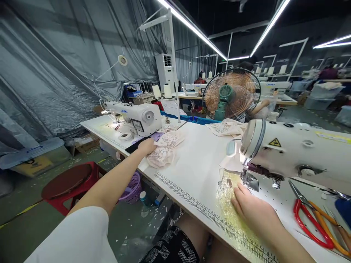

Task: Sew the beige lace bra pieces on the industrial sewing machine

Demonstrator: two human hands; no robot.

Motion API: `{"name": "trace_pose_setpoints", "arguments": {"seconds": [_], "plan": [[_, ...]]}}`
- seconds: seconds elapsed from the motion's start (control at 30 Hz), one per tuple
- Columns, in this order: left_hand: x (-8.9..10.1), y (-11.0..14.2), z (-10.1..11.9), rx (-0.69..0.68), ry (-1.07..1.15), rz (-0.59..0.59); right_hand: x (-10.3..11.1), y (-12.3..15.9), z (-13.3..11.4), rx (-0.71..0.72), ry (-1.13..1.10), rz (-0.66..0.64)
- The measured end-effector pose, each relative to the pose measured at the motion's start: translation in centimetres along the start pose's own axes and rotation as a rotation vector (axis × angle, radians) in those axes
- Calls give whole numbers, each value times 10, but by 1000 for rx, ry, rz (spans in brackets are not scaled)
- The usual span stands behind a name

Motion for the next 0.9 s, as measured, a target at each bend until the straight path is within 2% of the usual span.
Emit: {"name": "trace_pose_setpoints", "arguments": {"seconds": [0.1, 0.2, 0.27, 0.33, 0.4, 0.43, 0.5, 0.57, 0.63, 0.7, 0.73, 0.8, 0.83, 0.9], "plan": [[19, 4, 4, 95, 281, 154, 1, 0, 6, -82, -75, -54], [35, 15, 30, 21, 597, 225, 8, 6, 7, -180, -210, -21], [37, 30, 53, -72, 785, 191, 15, 15, -6, -263, -351, 61], [29, 52, 76, -152, 1032, 74, 19, 27, -31, -337, -532, 141], [10, 81, 98, -182, 1542, -226, 17, 39, -61, -419, -720, 150], [-1, 97, 108, -164, 1715, -371, 14, 45, -76, -454, -820, 140], [-23, 129, 123, -90, 1894, -574, 8, 52, -99, -498, -1011, 133], [-45, 154, 133, -4, 1961, -675, 3, 57, -114, -511, -1136, 93], [-63, 171, 139, 48, 1994, -693, 0, 60, -120, -511, -1159, 9], [-75, 180, 143, 31, 1972, -746, 1, 66, -118, -533, -1113, -28], [-79, 183, 145, -21, 1926, -802, 3, 70, -114, -548, -1093, -6], [-79, 186, 149, -245, 1733, -913, 8, 81, -105, -614, -1083, 84], [-75, 186, 150, -407, 1607, -912, 9, 87, -99, -674, -1090, 121], [-64, 185, 150, -743, 1333, -799, 10, 99, -87, -784, -1103, 172]]}}
Point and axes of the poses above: each hand's wrist, its own y-axis away from the middle knuckle, its own x-axis out of the back of the hand, z = x × y, the point moved 4 cm from there along -y, towards the middle knuckle
